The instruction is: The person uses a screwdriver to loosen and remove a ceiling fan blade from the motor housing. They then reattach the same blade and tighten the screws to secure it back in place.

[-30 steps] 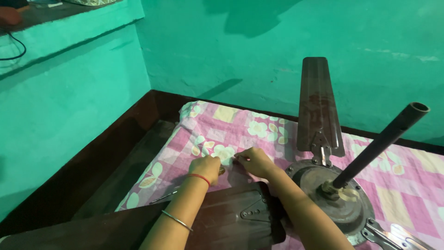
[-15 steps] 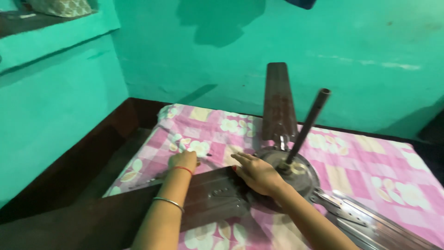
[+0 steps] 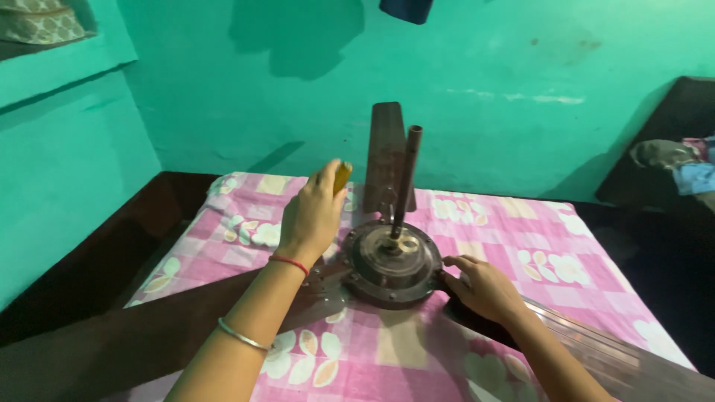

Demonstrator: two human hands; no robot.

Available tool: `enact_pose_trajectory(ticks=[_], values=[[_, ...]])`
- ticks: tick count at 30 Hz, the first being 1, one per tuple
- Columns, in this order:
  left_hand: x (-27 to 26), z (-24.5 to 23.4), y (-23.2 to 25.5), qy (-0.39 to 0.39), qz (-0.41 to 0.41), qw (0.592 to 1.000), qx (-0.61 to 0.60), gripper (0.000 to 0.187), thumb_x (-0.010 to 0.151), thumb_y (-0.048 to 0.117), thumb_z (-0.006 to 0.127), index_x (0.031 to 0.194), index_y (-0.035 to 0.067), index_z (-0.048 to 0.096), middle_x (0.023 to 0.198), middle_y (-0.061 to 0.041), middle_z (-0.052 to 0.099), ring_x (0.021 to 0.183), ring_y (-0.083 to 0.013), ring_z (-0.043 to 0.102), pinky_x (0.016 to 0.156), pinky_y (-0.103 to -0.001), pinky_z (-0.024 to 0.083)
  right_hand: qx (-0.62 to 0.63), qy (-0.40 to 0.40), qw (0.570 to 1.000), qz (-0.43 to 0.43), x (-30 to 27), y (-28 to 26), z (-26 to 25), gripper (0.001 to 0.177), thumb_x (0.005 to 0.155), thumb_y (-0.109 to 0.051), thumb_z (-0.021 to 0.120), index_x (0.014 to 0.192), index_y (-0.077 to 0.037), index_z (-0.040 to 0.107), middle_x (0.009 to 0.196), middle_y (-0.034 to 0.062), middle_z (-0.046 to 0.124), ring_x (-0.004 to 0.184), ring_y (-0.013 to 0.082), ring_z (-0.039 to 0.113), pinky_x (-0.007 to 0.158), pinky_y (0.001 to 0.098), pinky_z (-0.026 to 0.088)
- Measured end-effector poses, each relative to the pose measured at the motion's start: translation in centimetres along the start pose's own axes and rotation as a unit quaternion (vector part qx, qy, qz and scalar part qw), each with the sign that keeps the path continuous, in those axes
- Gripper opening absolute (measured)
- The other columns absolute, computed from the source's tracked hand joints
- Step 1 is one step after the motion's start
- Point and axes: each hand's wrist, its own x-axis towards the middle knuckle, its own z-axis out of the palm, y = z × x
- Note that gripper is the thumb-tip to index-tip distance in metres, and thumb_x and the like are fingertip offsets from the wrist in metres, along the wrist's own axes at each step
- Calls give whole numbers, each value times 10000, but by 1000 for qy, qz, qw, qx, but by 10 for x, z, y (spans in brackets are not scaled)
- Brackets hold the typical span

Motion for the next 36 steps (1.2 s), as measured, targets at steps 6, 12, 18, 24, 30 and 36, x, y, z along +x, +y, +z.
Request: enact_pose_trajectory(ticks=[6,12,18,24,30,36], values=[[-2,2,87,52,112,973,-196,583,1017,140,632,1537,128,367,1389,-216,636,1178,-417,671,896,-460,588,29,-51,997,-46,-18,29,10,651,901,-514,649,1359,-52,617,1432,139,614,1275,302,627,1088,377,488],[-12,40,131,10,122,956,-265,510,1034,107,629,1499,165,427,1354,-194,667,1190,-390,693,899,-453,600,-48,-93,994,-5,-19,23,17,1040,767,-743,671,1518,-64,431,1577,158,403,1540,324,246,1228,565,163],[-13,89,139,5,95,957,-274,494,1020,101,626,1479,181,462,1310,-180,695,1163,-377,702,872,-444,602,-73,-105,992,-13,-20,14,12,1236,593,-797,752,1518,-48,420,1538,126,483,1507,347,300,1177,572,266],[-23,105,131,2,96,961,-259,489,1028,93,612,1486,191,474,1275,-182,701,1118,-372,715,846,-435,607,-56,-104,993,-15,-16,17,11,1237,561,-771,777,1509,-49,443,1520,138,498,1474,341,357,1121,562,316],[-25,104,129,-30,79,971,-221,643,959,57,632,1534,218,393,1229,-213,693,1041,-405,712,816,-468,593,-50,-116,992,-5,-9,16,12,1184,559,-769,754,1506,-115,474,1413,107,568,1369,384,422,1039,586,361],[-19,108,130,-51,91,964,-244,747,968,-30,572,1603,243,288,1269,-235,680,1106,-415,704,848,-492,579,-79,-129,988,25,-1,17,19,1028,605,-786,692,1370,-107,592,1362,57,558,1317,357,462,994,583,383]])
